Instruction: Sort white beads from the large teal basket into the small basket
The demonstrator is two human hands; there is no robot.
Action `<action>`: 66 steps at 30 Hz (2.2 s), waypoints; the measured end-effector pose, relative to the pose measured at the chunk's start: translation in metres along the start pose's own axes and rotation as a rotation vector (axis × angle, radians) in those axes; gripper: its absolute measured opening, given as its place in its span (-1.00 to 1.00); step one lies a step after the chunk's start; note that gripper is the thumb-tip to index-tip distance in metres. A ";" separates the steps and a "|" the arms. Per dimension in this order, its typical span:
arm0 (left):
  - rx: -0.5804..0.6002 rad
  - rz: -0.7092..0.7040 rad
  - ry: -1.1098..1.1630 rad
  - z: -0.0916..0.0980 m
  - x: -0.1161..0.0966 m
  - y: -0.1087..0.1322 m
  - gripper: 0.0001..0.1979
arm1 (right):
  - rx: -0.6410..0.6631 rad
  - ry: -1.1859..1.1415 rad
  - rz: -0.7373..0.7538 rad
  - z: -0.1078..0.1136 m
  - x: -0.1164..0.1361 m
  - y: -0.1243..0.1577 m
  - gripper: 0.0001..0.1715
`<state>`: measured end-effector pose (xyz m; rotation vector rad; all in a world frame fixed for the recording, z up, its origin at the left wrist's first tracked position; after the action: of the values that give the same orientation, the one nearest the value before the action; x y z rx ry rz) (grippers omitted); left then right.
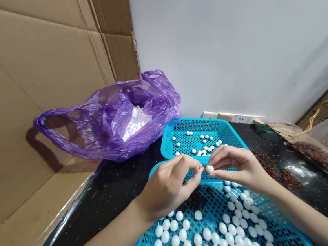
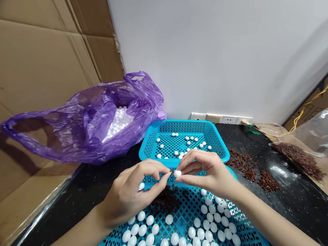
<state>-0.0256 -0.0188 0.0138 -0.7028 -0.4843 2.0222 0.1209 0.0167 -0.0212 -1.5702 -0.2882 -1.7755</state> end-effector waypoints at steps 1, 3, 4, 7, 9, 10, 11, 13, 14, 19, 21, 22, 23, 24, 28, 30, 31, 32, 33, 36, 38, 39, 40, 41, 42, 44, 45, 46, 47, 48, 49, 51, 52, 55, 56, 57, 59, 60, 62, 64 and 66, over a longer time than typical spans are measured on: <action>0.010 -0.001 0.001 -0.001 0.000 0.000 -0.84 | -0.003 0.010 0.003 0.000 0.001 0.000 -0.80; 0.034 -0.003 0.009 -0.002 0.000 0.001 -0.85 | -0.013 0.047 0.015 0.001 0.003 0.000 -0.81; 0.048 -0.007 0.015 -0.003 0.000 0.001 -0.85 | -0.019 0.073 0.022 0.002 0.005 0.000 -0.81; 0.094 -0.025 0.025 -0.005 -0.001 0.001 -0.84 | -0.038 0.153 0.035 0.003 0.009 0.000 -0.84; 0.112 -0.042 0.011 -0.005 -0.001 0.000 -0.84 | -0.043 0.182 0.038 0.003 0.010 0.000 -0.85; 0.113 -0.057 -0.002 -0.005 -0.002 0.000 -0.84 | -0.044 0.193 0.040 0.003 0.011 0.000 -0.86; 0.113 -0.072 -0.017 -0.005 -0.003 0.000 -0.85 | -0.042 0.201 0.043 0.003 0.011 0.001 -0.86; 0.114 -0.098 -0.043 -0.005 -0.004 -0.001 -0.85 | -0.036 0.220 0.045 0.003 0.012 0.001 -0.86; 0.118 -0.110 -0.053 -0.006 -0.005 -0.001 -0.85 | -0.033 0.229 0.044 0.003 0.012 0.001 -0.87; 0.145 -0.149 -0.081 -0.009 -0.007 -0.002 -0.87 | -0.007 0.270 0.027 0.003 0.010 0.000 -0.89; 0.142 -0.162 -0.085 -0.009 -0.008 -0.002 -0.86 | 0.007 0.277 0.019 0.003 0.010 -0.001 -0.90; 0.144 -0.169 -0.083 -0.009 -0.008 -0.002 -0.85 | 0.013 0.276 0.017 0.002 0.009 -0.001 -0.91; 0.151 -0.177 -0.081 -0.009 -0.009 -0.002 -0.85 | 0.017 0.274 0.015 0.002 0.009 -0.001 -0.91; 0.160 -0.186 -0.077 -0.009 -0.009 -0.002 -0.85 | 0.021 0.271 0.014 0.002 0.009 -0.001 -0.91; 0.199 -0.197 -0.068 -0.011 -0.009 -0.001 -0.86 | 0.025 0.275 0.022 0.001 0.009 -0.001 -0.89; 0.162 -0.167 -0.068 -0.008 -0.008 -0.002 -0.88 | -0.001 0.267 0.039 0.003 0.010 0.000 -0.87; 0.133 -0.147 -0.075 -0.006 -0.008 -0.002 -0.89 | -0.022 0.255 0.046 0.004 0.010 0.000 -0.86; 0.102 -0.130 -0.085 -0.003 -0.008 -0.003 -0.87 | -0.043 0.236 0.049 0.005 0.009 0.000 -0.85; 0.077 -0.120 -0.097 -0.001 -0.009 -0.003 -0.85 | -0.062 0.209 0.046 0.006 0.009 0.000 -0.85; 0.044 -0.123 -0.112 0.003 -0.013 -0.004 -0.76 | -0.083 0.103 0.020 0.008 0.005 0.000 -0.85; 0.044 -0.128 -0.093 0.004 -0.014 -0.004 -0.73 | -0.084 0.045 0.012 0.008 0.003 0.000 -0.85; 0.045 -0.128 -0.077 0.004 -0.014 -0.004 -0.71 | -0.080 0.026 0.013 0.008 0.002 -0.001 -0.84; 0.045 -0.125 -0.055 0.004 -0.013 -0.004 -0.71 | -0.076 0.011 0.016 0.008 0.002 -0.001 -0.84; 0.045 -0.113 -0.027 0.003 -0.012 -0.004 -0.70 | -0.071 0.000 0.018 0.009 0.001 -0.001 -0.83; 0.047 -0.092 0.011 0.003 -0.010 -0.004 -0.71 | -0.069 -0.009 0.021 0.009 0.001 -0.001 -0.82; 0.060 -0.036 0.104 0.000 -0.005 -0.004 -0.72 | -0.070 -0.020 0.030 0.009 0.001 -0.001 -0.79; 0.072 -0.012 0.149 -0.002 -0.003 -0.004 -0.72 | -0.073 -0.026 0.038 0.010 0.001 -0.002 -0.78; 0.081 0.002 0.184 -0.003 -0.002 -0.003 -0.71 | -0.073 -0.032 0.046 0.010 0.002 -0.002 -0.77; 0.082 0.008 0.204 -0.004 -0.002 -0.003 -0.71 | -0.070 -0.040 0.055 0.010 0.003 -0.002 -0.77; 0.074 0.007 0.210 -0.004 -0.002 -0.002 -0.70 | -0.064 -0.048 0.062 0.009 0.003 -0.002 -0.76; 0.056 0.005 0.204 -0.003 -0.003 -0.002 -0.69 | -0.060 -0.058 0.066 0.009 0.004 -0.003 -0.76; -0.016 0.010 0.169 0.003 -0.003 -0.002 -0.68 | -0.062 -0.074 0.070 0.008 0.005 -0.003 -0.76; -0.050 0.015 0.153 0.006 -0.003 -0.002 -0.69 | -0.069 -0.079 0.066 0.009 0.005 -0.003 -0.76; -0.080 0.012 0.119 0.011 -0.004 -0.003 -0.74 | -0.097 -0.088 0.044 0.010 0.003 -0.002 -0.78; -0.070 0.004 0.112 0.011 -0.004 -0.004 -0.75 | -0.099 -0.089 0.036 0.010 0.002 -0.002 -0.78; -0.054 -0.005 0.104 0.011 -0.005 -0.005 -0.74 | -0.099 -0.090 0.029 0.010 0.001 -0.002 -0.78; -0.036 -0.014 0.091 0.010 -0.005 -0.006 -0.71 | -0.094 -0.092 0.020 0.010 0.000 -0.002 -0.78; -0.029 -0.018 0.092 0.009 -0.005 -0.006 -0.69 | -0.095 -0.092 0.018 0.010 0.000 -0.002 -0.78; -0.014 -0.024 0.105 0.007 -0.005 -0.006 -0.66 | -0.104 -0.092 0.022 0.011 0.000 -0.002 -0.78; 0.005 -0.024 0.123 0.004 -0.003 -0.006 -0.63 | -0.117 -0.088 0.033 0.012 0.002 -0.002 -0.78; 0.037 -0.021 0.135 0.002 -0.002 -0.006 -0.61 | -0.126 -0.084 0.045 0.013 0.003 -0.002 -0.78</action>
<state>-0.0222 -0.0178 0.0189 -0.8020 -0.3730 1.9444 0.1296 0.0250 -0.0143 -1.7295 -0.1821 -1.7245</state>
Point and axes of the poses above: each hand's wrist, its own y-axis away from the middle knuckle, its own z-axis out of the back of the hand, x = y × z, the point moved 7 cm from there along -y, towards the middle knuckle, and after that the axes turned 13 degrees about x, right-handed, at the moved point
